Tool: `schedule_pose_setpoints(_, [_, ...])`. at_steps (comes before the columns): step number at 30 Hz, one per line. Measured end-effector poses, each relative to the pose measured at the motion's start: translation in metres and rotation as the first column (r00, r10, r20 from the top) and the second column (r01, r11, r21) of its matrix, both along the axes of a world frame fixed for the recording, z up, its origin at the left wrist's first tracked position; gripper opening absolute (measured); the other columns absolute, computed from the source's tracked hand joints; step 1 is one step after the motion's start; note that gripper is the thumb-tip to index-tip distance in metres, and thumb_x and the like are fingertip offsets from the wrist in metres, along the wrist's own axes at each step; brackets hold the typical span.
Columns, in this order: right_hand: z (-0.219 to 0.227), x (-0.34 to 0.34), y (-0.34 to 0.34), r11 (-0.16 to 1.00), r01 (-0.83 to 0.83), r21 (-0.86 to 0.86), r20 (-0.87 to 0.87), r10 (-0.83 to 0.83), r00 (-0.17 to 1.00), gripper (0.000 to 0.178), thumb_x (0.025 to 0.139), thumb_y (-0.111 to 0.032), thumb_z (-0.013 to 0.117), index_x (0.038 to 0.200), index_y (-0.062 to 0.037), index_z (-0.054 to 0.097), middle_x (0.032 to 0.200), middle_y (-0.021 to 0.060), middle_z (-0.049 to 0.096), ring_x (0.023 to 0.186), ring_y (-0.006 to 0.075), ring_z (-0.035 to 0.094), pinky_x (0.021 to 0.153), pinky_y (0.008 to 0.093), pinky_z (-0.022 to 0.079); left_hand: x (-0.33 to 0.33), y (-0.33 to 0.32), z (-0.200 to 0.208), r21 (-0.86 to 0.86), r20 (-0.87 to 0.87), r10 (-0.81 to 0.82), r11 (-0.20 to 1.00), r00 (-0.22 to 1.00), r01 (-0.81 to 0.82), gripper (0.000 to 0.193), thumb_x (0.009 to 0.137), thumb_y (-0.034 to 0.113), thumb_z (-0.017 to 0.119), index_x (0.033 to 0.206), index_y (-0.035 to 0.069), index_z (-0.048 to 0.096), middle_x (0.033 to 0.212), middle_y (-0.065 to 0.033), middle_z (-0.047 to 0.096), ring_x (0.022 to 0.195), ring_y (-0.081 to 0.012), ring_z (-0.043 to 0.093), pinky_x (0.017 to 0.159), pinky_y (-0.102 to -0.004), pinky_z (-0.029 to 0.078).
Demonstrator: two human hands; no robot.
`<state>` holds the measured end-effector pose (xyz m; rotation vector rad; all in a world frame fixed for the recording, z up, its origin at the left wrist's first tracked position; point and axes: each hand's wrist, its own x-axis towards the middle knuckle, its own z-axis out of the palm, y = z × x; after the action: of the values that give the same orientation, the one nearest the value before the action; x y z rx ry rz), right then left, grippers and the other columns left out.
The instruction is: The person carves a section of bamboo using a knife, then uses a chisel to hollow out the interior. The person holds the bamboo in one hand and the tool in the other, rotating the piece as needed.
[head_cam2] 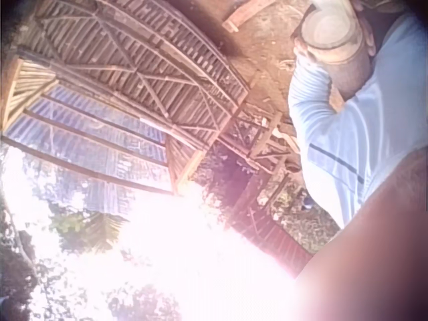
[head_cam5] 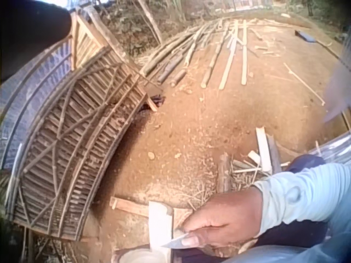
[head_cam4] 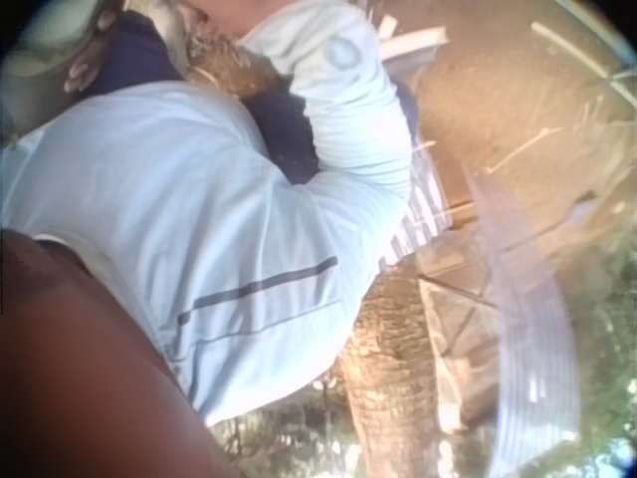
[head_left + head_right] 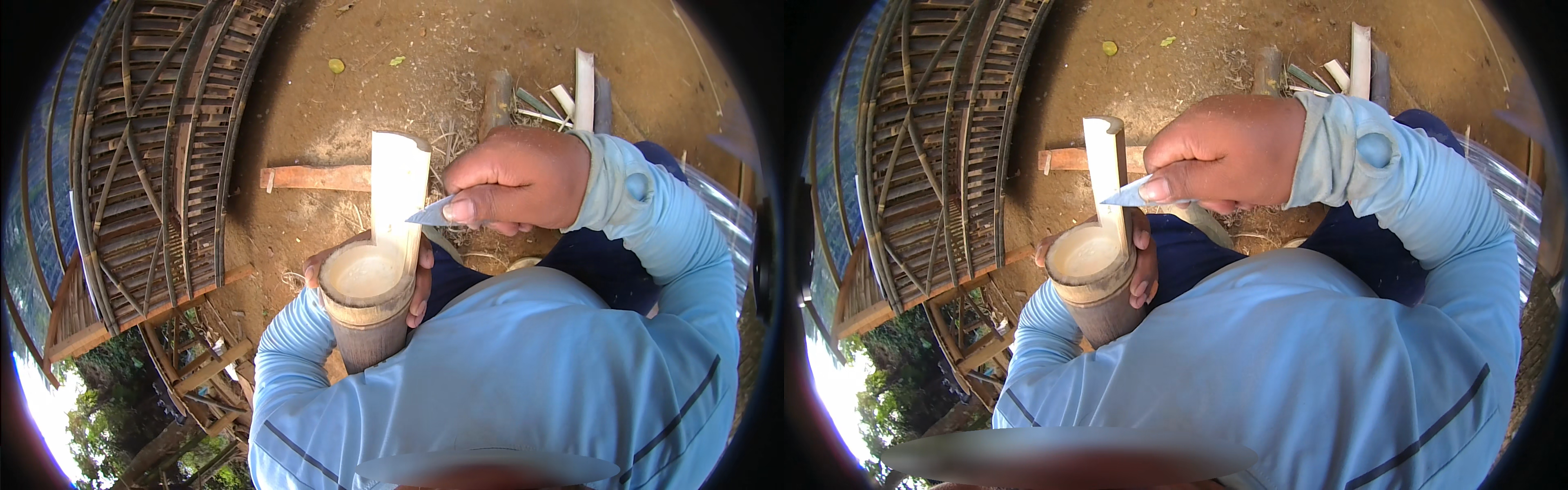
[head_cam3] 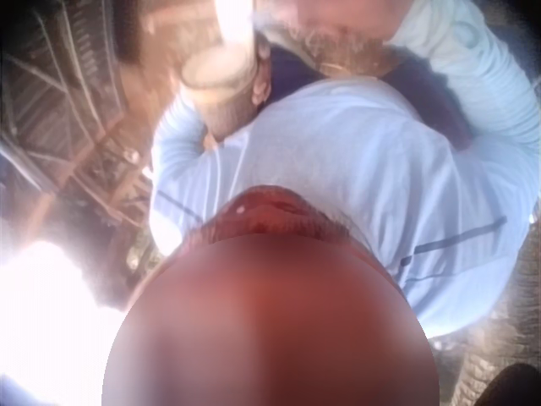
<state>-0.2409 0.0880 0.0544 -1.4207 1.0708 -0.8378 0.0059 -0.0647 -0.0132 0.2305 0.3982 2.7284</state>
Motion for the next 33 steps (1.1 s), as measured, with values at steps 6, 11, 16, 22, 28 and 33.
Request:
schedule_pose_setpoints(6, [0.002,-0.002,0.007,0.997,0.042,0.065,0.035,-0.044,0.998,0.046,0.103,-0.042,0.048,0.078,-0.004,0.057,0.057,0.003,0.054,0.051,0.0121,0.053,0.049,0.0287,0.044,-0.001,0.005,0.003,-0.021,-0.019,0.025,0.999,1.0,-0.025,0.122,0.048,0.06,0.085,0.132,-0.013,0.036,0.1,-0.0338,0.06,0.091,-0.0407,0.066,0.075,-0.0456,0.055])
schedule_pose_setpoints(11, [0.007,0.001,0.012,0.996,0.076,0.039,0.008,-0.076,0.997,0.044,0.104,-0.036,0.048,0.075,-0.0031,0.055,0.056,0.0018,0.053,0.048,0.0111,0.052,0.046,0.0278,0.042,-0.001,0.009,0.008,-0.033,-0.027,0.031,0.999,0.999,-0.032,0.122,0.05,0.062,0.083,0.133,-0.013,0.035,0.1,-0.0334,0.06,0.091,-0.0402,0.065,0.076,-0.0446,0.055])
schedule_pose_setpoints(16, [-0.007,-0.004,0.016,0.914,0.406,-0.02,0.165,-0.398,0.903,0.037,0.104,-0.035,0.048,0.084,-0.0051,0.056,0.055,-0.0007,0.049,0.043,0.0077,0.046,0.042,0.0243,0.038,0.001,0.013,0.009,-0.041,-0.031,0.036,0.998,0.999,-0.037,0.121,0.052,0.059,0.083,0.136,-0.013,0.033,0.101,-0.0331,0.059,0.092,-0.0406,0.065,0.076,-0.0454,0.055])
schedule_pose_setpoints(22, [0.015,-0.041,0.027,0.666,0.74,-0.093,0.239,-0.707,0.666,0.033,0.105,-0.033,0.047,0.084,-0.0073,0.054,0.055,-0.002,0.048,0.04,0.0052,0.043,0.039,0.0204,0.034,-0.002,0.017,0.009,-0.068,-0.019,0.031,0.997,0.999,-0.032,0.122,0.053,0.057,0.083,0.138,-0.013,0.031,0.101,-0.034,0.058,0.092,-0.0414,0.065,0.078,-0.0468,0.054])
schedule_pose_setpoints(28, [0.005,0.011,0.036,0.996,0.094,-0.013,-0.009,-0.094,0.996,0.041,0.104,-0.037,0.046,0.085,-0.0034,0.058,0.058,0.0016,0.053,0.049,0.012,0.05,0.048,0.0298,0.043,-0.001,0.021,0.007,-0.081,-0.014,0.026,0.996,1.0,-0.027,0.121,0.051,0.058,0.082,0.136,-0.013,0.033,0.101,-0.0344,0.059,0.092,-0.0419,0.065,0.078,-0.0463,0.054])
schedule_pose_setpoints(33, [0.008,0.014,0.035,0.995,0.08,0.056,0.072,-0.084,0.994,0.04,0.105,-0.036,0.045,0.085,-0.0036,0.057,0.057,0.0009,0.051,0.049,0.0112,0.046,0.048,0.0295,0.042,-0.002,0.024,0.006,-0.102,-0.009,0.033,0.994,0.999,-0.033,0.121,0.05,0.059,0.082,0.135,-0.014,0.034,0.1,-0.034,0.059,0.091,-0.0417,0.065,0.077,-0.045,0.055])
